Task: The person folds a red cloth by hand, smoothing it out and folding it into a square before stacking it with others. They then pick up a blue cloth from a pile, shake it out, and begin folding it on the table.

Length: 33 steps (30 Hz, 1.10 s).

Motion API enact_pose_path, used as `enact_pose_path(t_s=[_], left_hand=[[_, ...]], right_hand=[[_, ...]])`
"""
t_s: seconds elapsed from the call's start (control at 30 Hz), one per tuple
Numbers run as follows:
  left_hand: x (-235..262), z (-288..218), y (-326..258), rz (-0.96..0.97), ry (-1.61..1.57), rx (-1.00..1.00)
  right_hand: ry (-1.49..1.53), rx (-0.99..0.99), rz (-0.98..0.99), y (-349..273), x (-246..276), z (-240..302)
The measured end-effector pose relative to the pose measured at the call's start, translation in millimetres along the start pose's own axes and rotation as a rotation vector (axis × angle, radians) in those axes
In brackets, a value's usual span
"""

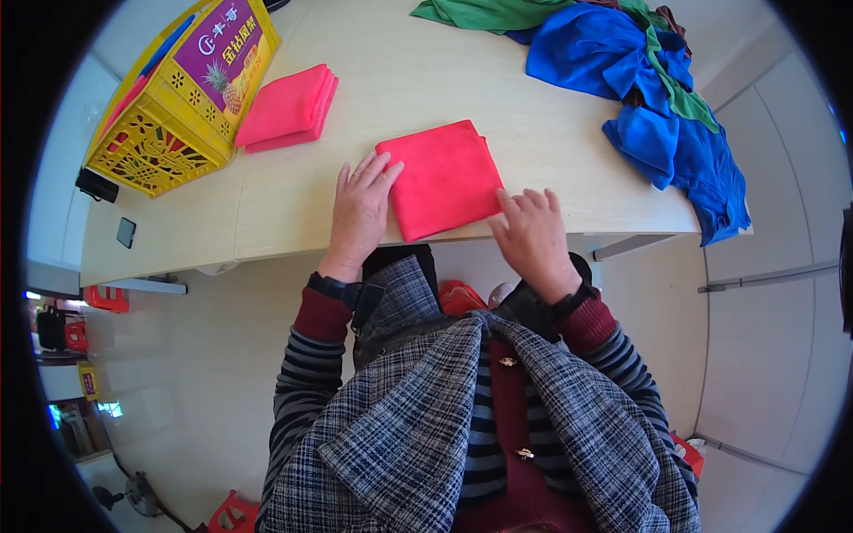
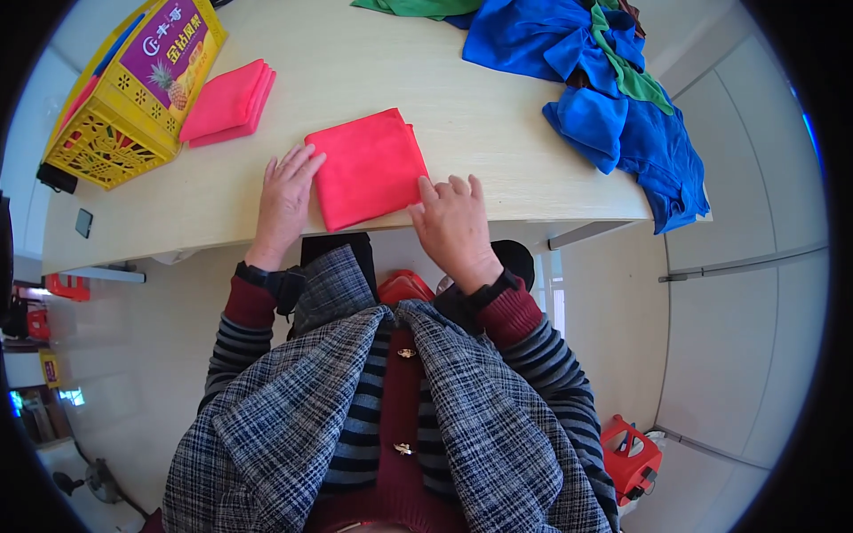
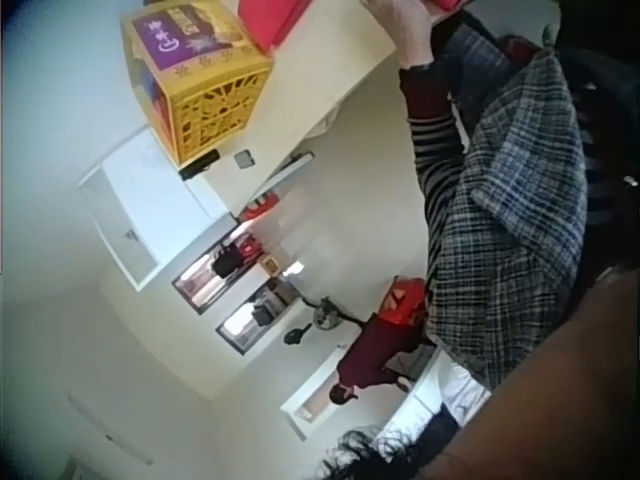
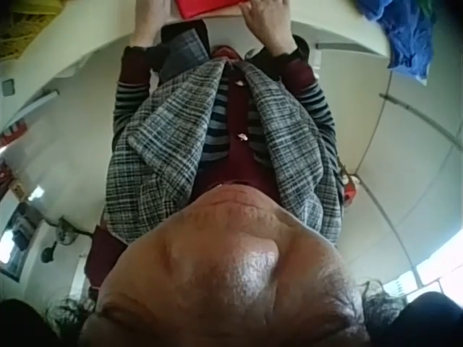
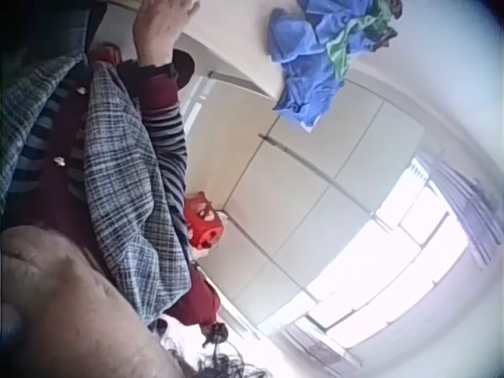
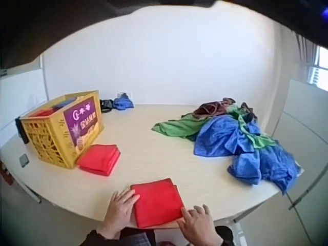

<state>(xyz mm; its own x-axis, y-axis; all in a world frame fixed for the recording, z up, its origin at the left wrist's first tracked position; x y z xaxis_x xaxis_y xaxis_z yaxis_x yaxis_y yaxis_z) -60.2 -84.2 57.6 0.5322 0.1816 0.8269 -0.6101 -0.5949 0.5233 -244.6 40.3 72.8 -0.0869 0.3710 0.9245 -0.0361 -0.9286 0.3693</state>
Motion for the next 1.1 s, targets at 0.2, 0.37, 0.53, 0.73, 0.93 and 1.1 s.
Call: enact_pose_path(t_s=[0.2, 0.37, 0.53, 0.73, 0.93, 1.1], left_hand=[[-22.0, -19.0, 6.8, -0.028, -0.057, 0.126], [-46.3, -19.0, -0.6, 0.025, 0.097, 0.114], [-45.1, -15.2, -1.0, 0.071, 0.031, 0.17], [-42.8, -17.0, 1.0, 0.129, 0.074, 0.188], [-40.2, -16.1, 0.3, 0.115, 0.08, 0.186], [-32.2, -14.9, 18.4, 0.051, 0.066, 0.259]], right_hand=[[0.165, 0.061, -0.079, 61.6, -2.3, 17.8], [0.214, 0.166, -0.075, 85.5, -63.3, 52.3], [0.208, 0.123, 0.01, 88.0, -79.4, 41.3], [0.089, 0.057, -0.008, 86.8, -80.0, 13.0], [0.141, -0.05, 0.003, 85.4, -78.7, -5.0], [0.133, -0.044, -0.024, 86.0, -78.1, -5.8]])
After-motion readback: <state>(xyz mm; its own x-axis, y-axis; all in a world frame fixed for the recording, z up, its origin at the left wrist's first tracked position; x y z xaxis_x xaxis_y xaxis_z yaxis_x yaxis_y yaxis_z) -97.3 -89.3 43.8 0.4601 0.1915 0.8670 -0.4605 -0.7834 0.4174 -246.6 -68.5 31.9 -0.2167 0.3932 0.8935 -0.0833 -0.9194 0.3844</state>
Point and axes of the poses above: each hand's wrist, its own y-axis towards the middle knuckle, its own x-axis out of the back of the hand, z = x × y, the point moved 9 cm from there along y, towards the middle knuckle, and after that the axes turned 6 degrees about -z, right-handed, at the moved point
